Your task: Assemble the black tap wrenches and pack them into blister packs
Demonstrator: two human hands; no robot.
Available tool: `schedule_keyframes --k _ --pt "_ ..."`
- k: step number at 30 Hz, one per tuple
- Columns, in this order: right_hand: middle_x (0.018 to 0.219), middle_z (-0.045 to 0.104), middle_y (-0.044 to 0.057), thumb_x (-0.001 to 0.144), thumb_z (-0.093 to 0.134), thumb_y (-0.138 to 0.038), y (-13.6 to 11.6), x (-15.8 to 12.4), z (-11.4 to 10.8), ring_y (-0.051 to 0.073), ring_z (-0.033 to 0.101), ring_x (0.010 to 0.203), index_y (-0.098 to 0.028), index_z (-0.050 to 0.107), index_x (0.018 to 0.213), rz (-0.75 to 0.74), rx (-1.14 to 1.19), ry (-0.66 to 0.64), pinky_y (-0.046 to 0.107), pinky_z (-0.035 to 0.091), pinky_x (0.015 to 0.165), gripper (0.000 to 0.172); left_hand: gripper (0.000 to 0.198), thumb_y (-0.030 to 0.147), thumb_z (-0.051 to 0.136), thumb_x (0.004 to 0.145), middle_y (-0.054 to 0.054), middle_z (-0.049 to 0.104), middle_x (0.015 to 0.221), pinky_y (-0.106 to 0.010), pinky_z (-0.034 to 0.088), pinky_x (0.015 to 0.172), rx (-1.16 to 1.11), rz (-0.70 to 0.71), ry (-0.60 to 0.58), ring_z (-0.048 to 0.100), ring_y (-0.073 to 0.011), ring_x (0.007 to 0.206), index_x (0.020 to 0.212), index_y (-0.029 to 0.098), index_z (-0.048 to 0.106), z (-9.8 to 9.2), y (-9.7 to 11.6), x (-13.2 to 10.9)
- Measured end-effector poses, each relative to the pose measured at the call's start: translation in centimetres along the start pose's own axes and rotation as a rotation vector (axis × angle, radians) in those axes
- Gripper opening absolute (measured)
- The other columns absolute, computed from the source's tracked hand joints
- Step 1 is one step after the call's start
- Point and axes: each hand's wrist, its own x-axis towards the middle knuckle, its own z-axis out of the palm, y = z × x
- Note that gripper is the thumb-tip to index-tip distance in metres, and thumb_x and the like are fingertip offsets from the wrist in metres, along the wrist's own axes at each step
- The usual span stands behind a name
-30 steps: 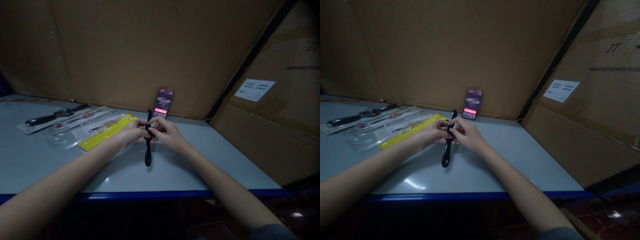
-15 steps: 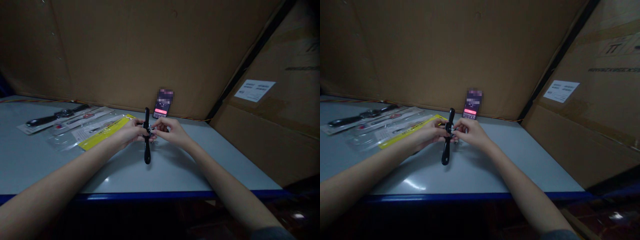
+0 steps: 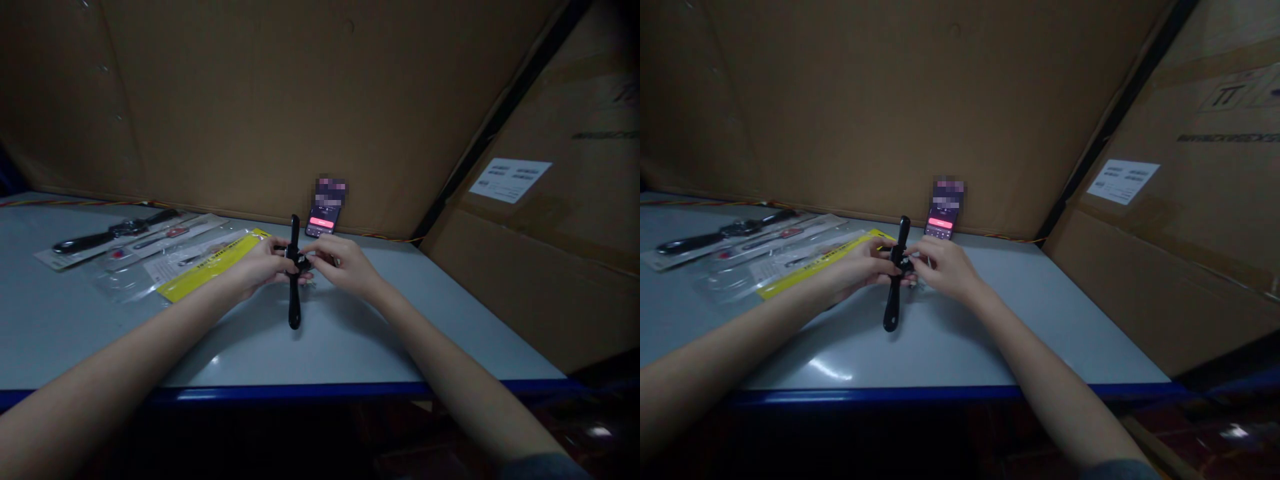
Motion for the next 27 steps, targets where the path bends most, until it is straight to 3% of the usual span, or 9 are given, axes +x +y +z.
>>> schedule_keyframes --k 6,13,22,27 --pt "0.065 0.051 -0.001 0.076 0.052 -0.011 -0.6 -0.1 -0.4 0.010 0.044 0.059 -0.016 0.062 0.078 -0.031 -0.078 0.001 0.025 0.033 0.058 0.012 0.049 -0.016 0.050 0.063 -0.007 0.066 0.074 -0.035 0.058 0.065 -0.014 -0.002 0.029 0.069 -0.0221 0.064 0.100 0.014 0.036 0.1 0.2 -0.2" --pt "0.070 0.054 0.001 0.080 0.047 -0.012 -0.8 -0.1 -0.2 0.011 0.047 0.063 -0.018 0.066 0.093 -0.056 -0.063 -0.048 0.024 0.033 0.058 0.024 0.049 -0.015 0.052 0.063 -0.006 0.066 0.074 -0.035 0.058 0.063 -0.021 0.012 0.017 0.068 -0.0207 0.061 0.099 0.014 0.037 -0.1 0.0 0.0" --pt "0.075 0.062 0.002 0.077 0.046 -0.012 -1.1 0.0 -0.4 0.013 0.050 0.067 -0.018 0.060 0.086 0.004 -0.219 -0.025 0.026 0.033 0.065 0.018 0.049 -0.014 0.053 0.064 -0.009 0.066 0.079 -0.043 0.056 0.071 -0.036 0.011 0.007 0.069 -0.0235 0.066 0.101 0.013 0.037 -0.3 -0.3 0.3" --pt "0.071 0.062 0.001 0.078 0.046 -0.013 -1.3 -0.1 -0.1 0.011 0.050 0.062 -0.016 0.062 0.084 0.003 -0.138 -0.051 0.024 0.033 0.060 0.017 0.050 -0.013 0.054 0.063 -0.007 0.066 0.077 -0.040 0.056 0.072 -0.009 0.004 0.027 0.068 -0.0210 0.064 0.102 0.013 0.037 -0.2 -0.1 0.2"
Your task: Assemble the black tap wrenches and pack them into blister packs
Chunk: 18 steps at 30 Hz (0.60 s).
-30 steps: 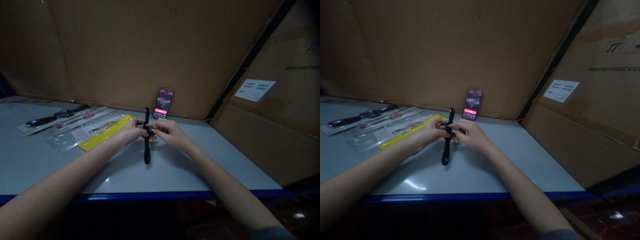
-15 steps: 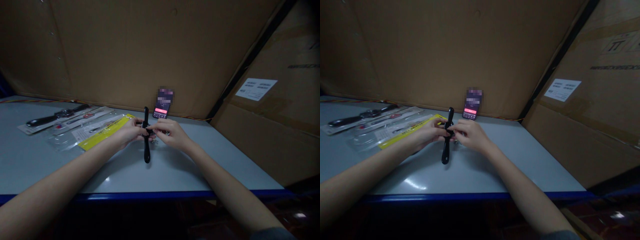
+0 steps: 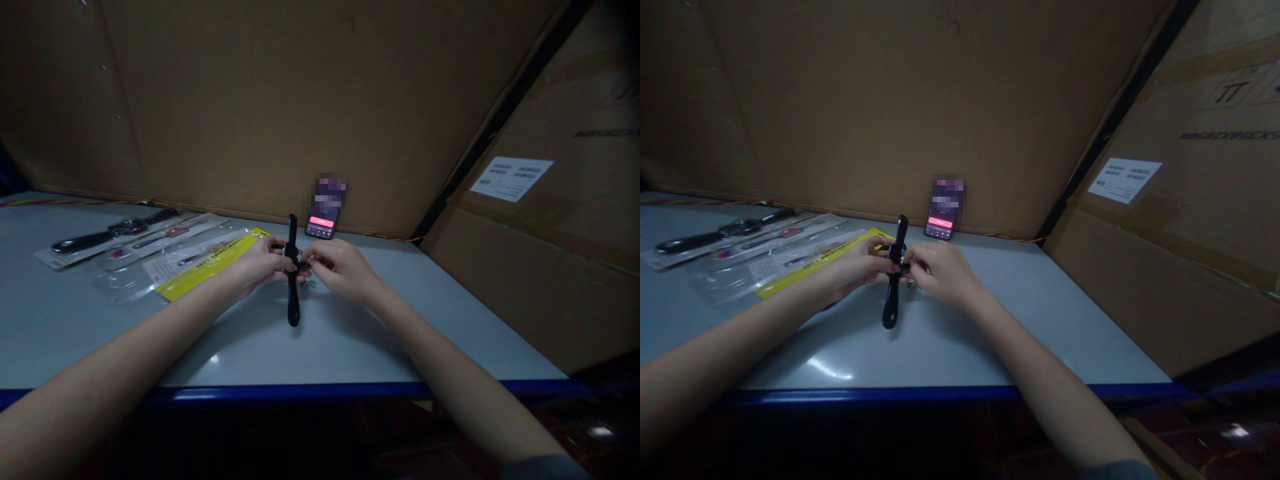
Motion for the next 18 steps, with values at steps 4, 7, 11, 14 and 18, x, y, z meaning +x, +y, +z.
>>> schedule_keyframes --k 4,7,11,14,18 --pt "0.080 0.065 0.002 0.080 0.044 -0.011 0.12 0.03 0.07 0.011 0.054 0.069 -0.018 0.063 0.094 -0.032 0.038 -0.027 0.024 0.036 0.065 0.025 0.051 -0.013 0.053 0.064 -0.007 0.066 0.077 -0.040 0.056 0.070 0.012 -0.005 -0.007 0.068 -0.0209 0.062 0.105 0.012 0.037 0.07 0.16 -0.20" --pt "0.083 0.066 0.002 0.079 0.044 -0.011 0.33 0.05 -0.04 0.013 0.056 0.075 -0.020 0.062 0.093 -0.027 -0.038 -0.013 0.026 0.035 0.067 0.024 0.048 -0.012 0.054 0.065 -0.009 0.066 0.079 -0.040 0.055 0.072 0.014 -0.014 -0.028 0.068 -0.0216 0.063 0.104 0.011 0.039 0.11 0.19 -0.23" --pt "0.077 0.065 0.002 0.078 0.046 -0.013 0.35 0.00 -0.08 0.013 0.055 0.069 -0.018 0.061 0.089 0.027 -0.139 0.023 0.026 0.034 0.065 0.019 0.051 -0.014 0.053 0.064 -0.010 0.066 0.080 -0.041 0.055 0.071 -0.013 0.006 -0.009 0.068 -0.0211 0.062 0.105 0.012 0.037 0.11 0.16 -0.11" --pt "0.070 0.063 0.001 0.078 0.047 -0.015 0.13 -0.06 0.01 0.013 0.053 0.064 -0.017 0.061 0.085 0.059 -0.148 0.027 0.026 0.033 0.062 0.015 0.053 -0.014 0.052 0.063 -0.008 0.066 0.079 -0.041 0.055 0.071 -0.025 0.013 -0.011 0.068 -0.0210 0.063 0.105 0.013 0.036 0.02 0.10 -0.03" --pt "0.073 0.065 0.001 0.080 0.045 -0.015 0.00 -0.03 0.18 0.012 0.052 0.063 -0.018 0.063 0.090 0.021 -0.007 -0.030 0.024 0.033 0.059 0.020 0.053 -0.014 0.054 0.062 -0.007 0.066 0.078 -0.040 0.055 0.071 0.023 0.021 0.003 0.068 -0.0204 0.062 0.104 0.013 0.037 -0.15 -0.01 0.01"
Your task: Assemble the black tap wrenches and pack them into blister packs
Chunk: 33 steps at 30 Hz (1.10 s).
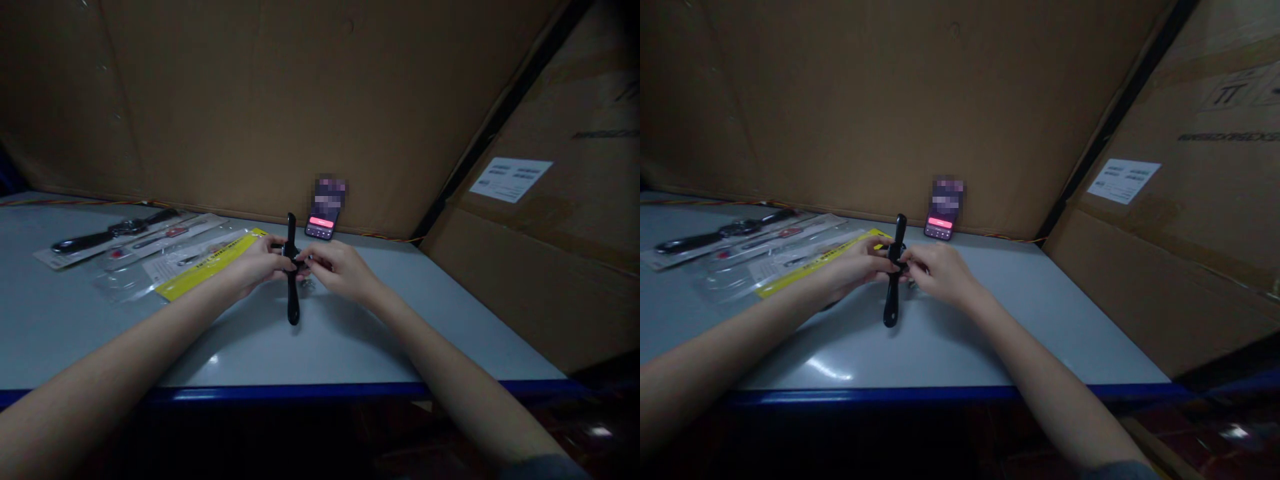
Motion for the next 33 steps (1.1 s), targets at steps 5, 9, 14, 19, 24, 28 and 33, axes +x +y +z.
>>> schedule_keyframes --k 5,9,14,19,24,28,33 --pt "0.083 0.068 0.002 0.079 0.045 -0.012 0.39 0.16 -0.10 0.012 0.055 0.068 -0.020 0.063 0.101 -0.012 -0.028 0.007 0.026 0.035 0.066 0.029 0.051 -0.014 0.053 0.063 -0.009 0.066 0.080 -0.041 0.055 0.072 -0.004 -0.007 -0.022 0.069 -0.0218 0.064 0.104 0.013 0.036 0.07 -0.05 -0.04" --pt "0.070 0.064 0.001 0.078 0.048 -0.014 0.47 0.13 -0.35 0.012 0.052 0.063 -0.019 0.064 0.087 0.018 -0.117 0.038 0.026 0.032 0.063 0.020 0.051 -0.015 0.051 0.063 -0.008 0.066 0.079 -0.039 0.056 0.069 -0.023 -0.011 -0.002 0.069 -0.0221 0.064 0.103 0.014 0.035 0.29 0.12 -0.15" --pt "0.071 0.065 0.000 0.079 0.047 -0.014 0.11 0.03 -0.23 0.011 0.052 0.062 -0.018 0.065 0.086 -0.035 -0.001 0.002 0.025 0.033 0.061 0.020 0.050 -0.014 0.052 0.064 -0.007 0.066 0.077 -0.036 0.056 0.067 0.011 -0.016 0.037 0.068 -0.0200 0.060 0.103 0.013 0.037 0.48 0.53 -0.43" --pt "0.088 0.069 0.001 0.081 0.045 -0.014 0.26 0.04 -0.25 0.013 0.058 0.075 -0.021 0.063 0.102 -0.049 -0.012 0.005 0.026 0.035 0.068 0.029 0.052 -0.013 0.054 0.063 -0.007 0.067 0.077 -0.038 0.056 0.069 0.011 -0.014 0.016 0.068 -0.0206 0.061 0.105 0.013 0.036 0.35 0.51 -0.44" --pt "0.078 0.067 0.001 0.080 0.046 -0.015 0.20 0.06 -0.45 0.014 0.057 0.071 -0.021 0.064 0.093 0.011 -0.140 0.019 0.027 0.032 0.066 0.023 0.050 -0.013 0.054 0.064 -0.008 0.066 0.077 -0.042 0.055 0.073 -0.006 -0.019 -0.003 0.068 -0.0208 0.062 0.104 0.012 0.038 0.40 0.26 -0.31" --pt "0.069 0.063 0.001 0.080 0.046 -0.017 -0.12 0.02 -0.49 0.013 0.053 0.065 -0.018 0.062 0.091 0.029 -0.168 0.010 0.026 0.031 0.064 0.019 0.048 -0.011 0.055 0.066 -0.011 0.066 0.082 -0.042 0.054 0.074 0.027 -0.037 0.005 0.068 -0.0207 0.063 0.105 0.011 0.039 0.52 0.21 -0.30" --pt "0.063 0.057 -0.002 0.080 0.054 -0.027 -0.11 0.09 -0.79 0.011 0.048 0.058 -0.018 0.057 0.095 0.024 -0.157 -0.054 0.024 0.029 0.060 0.018 0.048 -0.011 0.056 0.064 -0.011 0.066 0.085 -0.040 0.055 0.073 0.018 -0.031 -0.021 0.068 -0.0200 0.064 0.103 0.012 0.040 0.12 0.16 -0.18"
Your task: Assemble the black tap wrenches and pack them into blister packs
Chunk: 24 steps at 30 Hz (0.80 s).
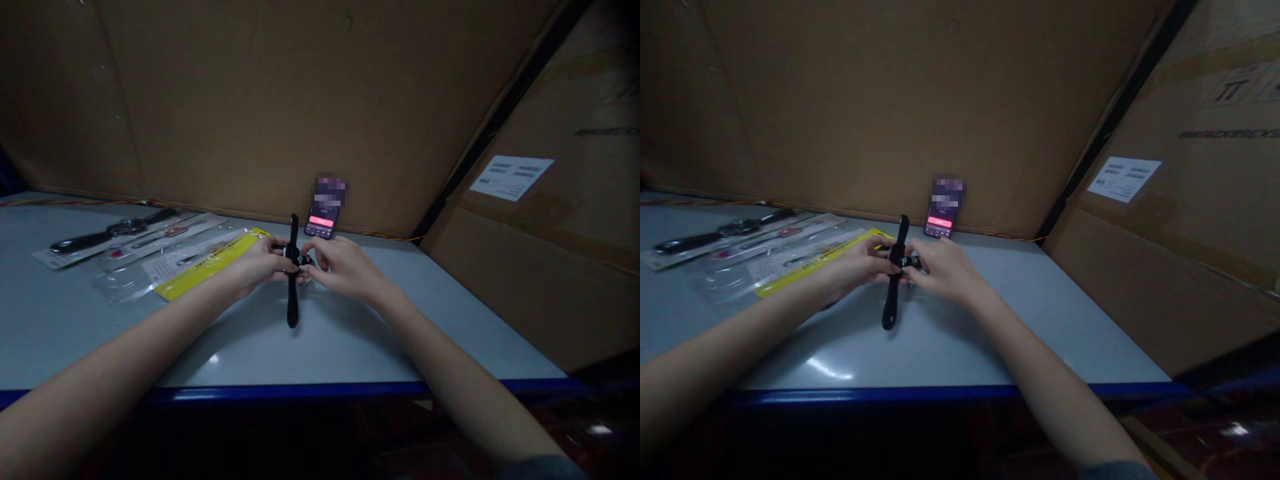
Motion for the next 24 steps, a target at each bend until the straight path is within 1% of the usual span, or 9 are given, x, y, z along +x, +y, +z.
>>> schedule_keyframes --k 5,7,11,15,17,19,21,24 --pt "0.066 0.058 -0.001 0.085 0.050 -0.033 0.5 0.2 0.1 0.011 0.047 0.060 -0.018 0.055 0.086 -0.051 -0.040 -0.017 0.025 0.029 0.062 0.016 0.049 -0.010 0.052 0.064 -0.013 0.065 0.088 -0.043 0.053 0.078 -0.018 -0.032 -0.116 0.069 -0.0225 0.071 0.107 0.010 0.041 -0.2 -0.2 0.1" --pt "0.068 0.059 0.000 0.087 0.048 -0.035 0.5 0.2 0.2 0.012 0.049 0.062 -0.018 0.054 0.083 -0.048 -0.058 -0.011 0.025 0.030 0.063 0.018 0.053 -0.010 0.053 0.062 -0.012 0.065 0.091 -0.043 0.053 0.079 -0.014 -0.036 -0.131 0.069 -0.0222 0.071 0.109 0.011 0.040 -0.2 -0.2 0.1" --pt "0.074 0.064 0.004 0.089 0.042 -0.035 0.0 0.2 0.3 0.015 0.053 0.067 -0.017 0.052 0.085 -0.033 -0.137 0.000 0.027 0.029 0.065 0.021 0.055 -0.009 0.057 0.060 -0.011 0.064 0.095 -0.039 0.054 0.075 0.025 0.001 -0.147 0.068 -0.0199 0.070 0.109 0.013 0.041 -0.3 -0.4 0.1" --pt "0.077 0.066 0.006 0.092 0.034 -0.028 -0.5 0.3 0.9 0.016 0.055 0.069 -0.016 0.053 0.088 -0.054 -0.234 -0.026 0.029 0.026 0.067 0.022 0.055 -0.006 0.062 0.060 -0.010 0.064 0.096 -0.036 0.054 0.071 0.063 0.067 -0.116 0.067 -0.0171 0.069 0.109 0.014 0.043 -0.5 -0.9 0.4" --pt "0.078 0.067 0.007 0.091 0.034 -0.026 -0.7 0.3 1.2 0.016 0.056 0.070 -0.016 0.054 0.089 -0.038 -0.281 -0.014 0.029 0.024 0.066 0.022 0.055 -0.005 0.063 0.060 -0.010 0.064 0.094 -0.035 0.053 0.070 0.060 0.106 -0.088 0.066 -0.0167 0.071 0.108 0.013 0.043 -0.4 -1.2 0.5" --pt "0.078 0.067 0.007 0.091 0.034 -0.025 -0.9 0.3 1.5 0.017 0.056 0.070 -0.016 0.054 0.090 -0.008 -0.321 0.006 0.030 0.023 0.065 0.022 0.053 -0.005 0.062 0.060 -0.008 0.064 0.093 -0.033 0.053 0.070 0.047 0.139 -0.084 0.065 -0.0164 0.073 0.106 0.013 0.044 -0.3 -1.3 0.5" --pt "0.079 0.068 0.007 0.091 0.034 -0.025 -1.0 0.3 1.5 0.017 0.057 0.071 -0.016 0.054 0.091 0.011 -0.334 0.018 0.030 0.023 0.065 0.022 0.051 -0.006 0.062 0.060 -0.008 0.064 0.093 -0.032 0.053 0.071 0.041 0.153 -0.091 0.065 -0.0161 0.075 0.104 0.013 0.045 -0.1 -1.3 0.5" --pt "0.079 0.068 0.007 0.092 0.034 -0.031 -0.9 0.3 1.2 0.017 0.057 0.072 -0.016 0.054 0.091 0.014 -0.299 0.012 0.029 0.024 0.066 0.025 0.051 -0.005 0.061 0.061 -0.007 0.064 0.093 -0.033 0.053 0.071 0.052 0.126 -0.080 0.066 -0.0160 0.073 0.106 0.014 0.044 -0.2 -1.0 0.4"
